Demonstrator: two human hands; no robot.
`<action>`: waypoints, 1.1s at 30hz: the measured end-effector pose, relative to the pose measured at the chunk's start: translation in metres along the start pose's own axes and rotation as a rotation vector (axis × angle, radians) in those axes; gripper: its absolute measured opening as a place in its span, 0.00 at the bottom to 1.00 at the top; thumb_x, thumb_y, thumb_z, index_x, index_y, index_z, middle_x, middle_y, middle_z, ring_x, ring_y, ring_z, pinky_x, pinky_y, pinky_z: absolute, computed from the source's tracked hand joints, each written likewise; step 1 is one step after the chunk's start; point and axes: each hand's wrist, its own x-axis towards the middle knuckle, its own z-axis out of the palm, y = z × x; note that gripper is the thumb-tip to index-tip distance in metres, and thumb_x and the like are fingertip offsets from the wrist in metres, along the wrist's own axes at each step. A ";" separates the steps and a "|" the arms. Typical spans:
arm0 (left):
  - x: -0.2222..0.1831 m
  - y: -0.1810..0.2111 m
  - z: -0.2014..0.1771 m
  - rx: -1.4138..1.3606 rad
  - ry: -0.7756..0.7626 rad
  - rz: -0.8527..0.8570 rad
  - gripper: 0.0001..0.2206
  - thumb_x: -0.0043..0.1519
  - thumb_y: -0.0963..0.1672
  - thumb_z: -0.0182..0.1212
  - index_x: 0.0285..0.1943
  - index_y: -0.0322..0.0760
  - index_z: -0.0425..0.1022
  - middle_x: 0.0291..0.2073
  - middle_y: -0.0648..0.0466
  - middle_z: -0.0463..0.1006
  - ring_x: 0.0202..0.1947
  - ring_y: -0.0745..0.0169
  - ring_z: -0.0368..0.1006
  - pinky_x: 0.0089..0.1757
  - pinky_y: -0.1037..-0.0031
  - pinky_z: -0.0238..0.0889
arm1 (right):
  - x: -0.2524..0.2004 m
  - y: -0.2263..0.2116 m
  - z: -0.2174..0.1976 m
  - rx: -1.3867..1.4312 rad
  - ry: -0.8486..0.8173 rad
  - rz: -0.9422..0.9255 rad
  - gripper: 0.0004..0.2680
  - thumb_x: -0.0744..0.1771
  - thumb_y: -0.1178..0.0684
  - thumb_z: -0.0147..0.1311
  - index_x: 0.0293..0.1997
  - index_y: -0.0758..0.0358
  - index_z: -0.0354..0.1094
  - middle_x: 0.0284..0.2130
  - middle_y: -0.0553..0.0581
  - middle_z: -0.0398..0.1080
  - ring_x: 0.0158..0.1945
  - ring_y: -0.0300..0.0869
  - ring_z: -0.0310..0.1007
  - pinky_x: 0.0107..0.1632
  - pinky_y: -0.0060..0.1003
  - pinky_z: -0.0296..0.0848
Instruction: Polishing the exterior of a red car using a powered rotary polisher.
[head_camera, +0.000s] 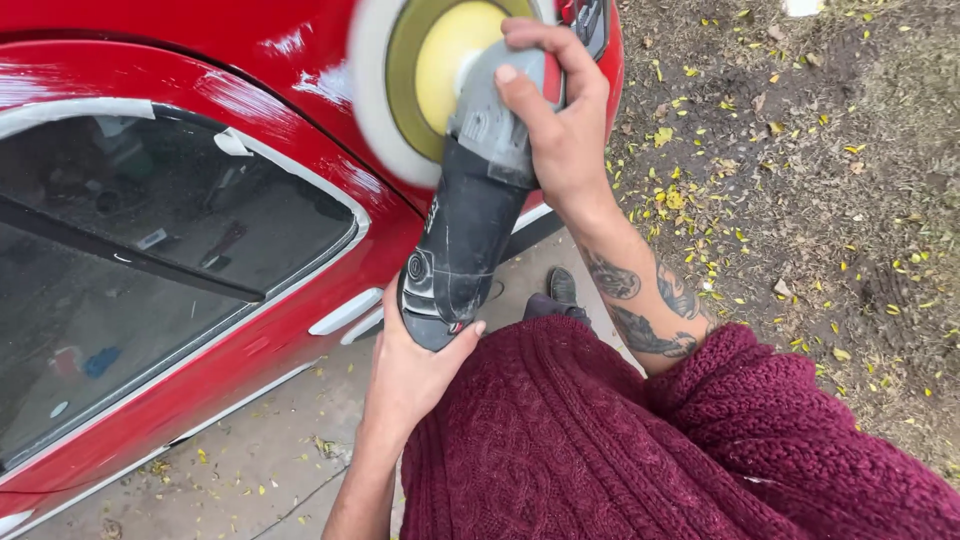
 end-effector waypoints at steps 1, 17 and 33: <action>0.000 0.003 -0.004 -0.002 -0.005 0.000 0.44 0.47 0.48 0.75 0.73 0.39 0.53 0.52 0.42 0.79 0.53 0.50 0.78 0.52 0.62 0.68 | 0.005 -0.006 0.003 -0.005 0.002 0.002 0.09 0.69 0.56 0.58 0.53 0.68 0.68 0.59 0.60 0.70 0.63 0.42 0.69 0.70 0.37 0.65; -0.002 -0.031 -0.012 -0.017 -0.056 -0.025 0.38 0.47 0.49 0.74 0.67 0.40 0.60 0.47 0.45 0.82 0.50 0.51 0.80 0.50 0.63 0.70 | -0.036 0.029 0.006 -0.021 0.053 0.050 0.10 0.69 0.57 0.59 0.54 0.68 0.70 0.56 0.59 0.72 0.61 0.41 0.71 0.67 0.37 0.68; 0.033 -0.015 -0.023 -0.221 -0.027 0.288 0.38 0.49 0.48 0.76 0.67 0.33 0.61 0.50 0.45 0.80 0.51 0.57 0.78 0.52 0.65 0.68 | 0.032 -0.038 0.029 -0.234 0.043 -0.137 0.10 0.69 0.57 0.62 0.54 0.68 0.72 0.50 0.55 0.74 0.55 0.38 0.72 0.63 0.34 0.70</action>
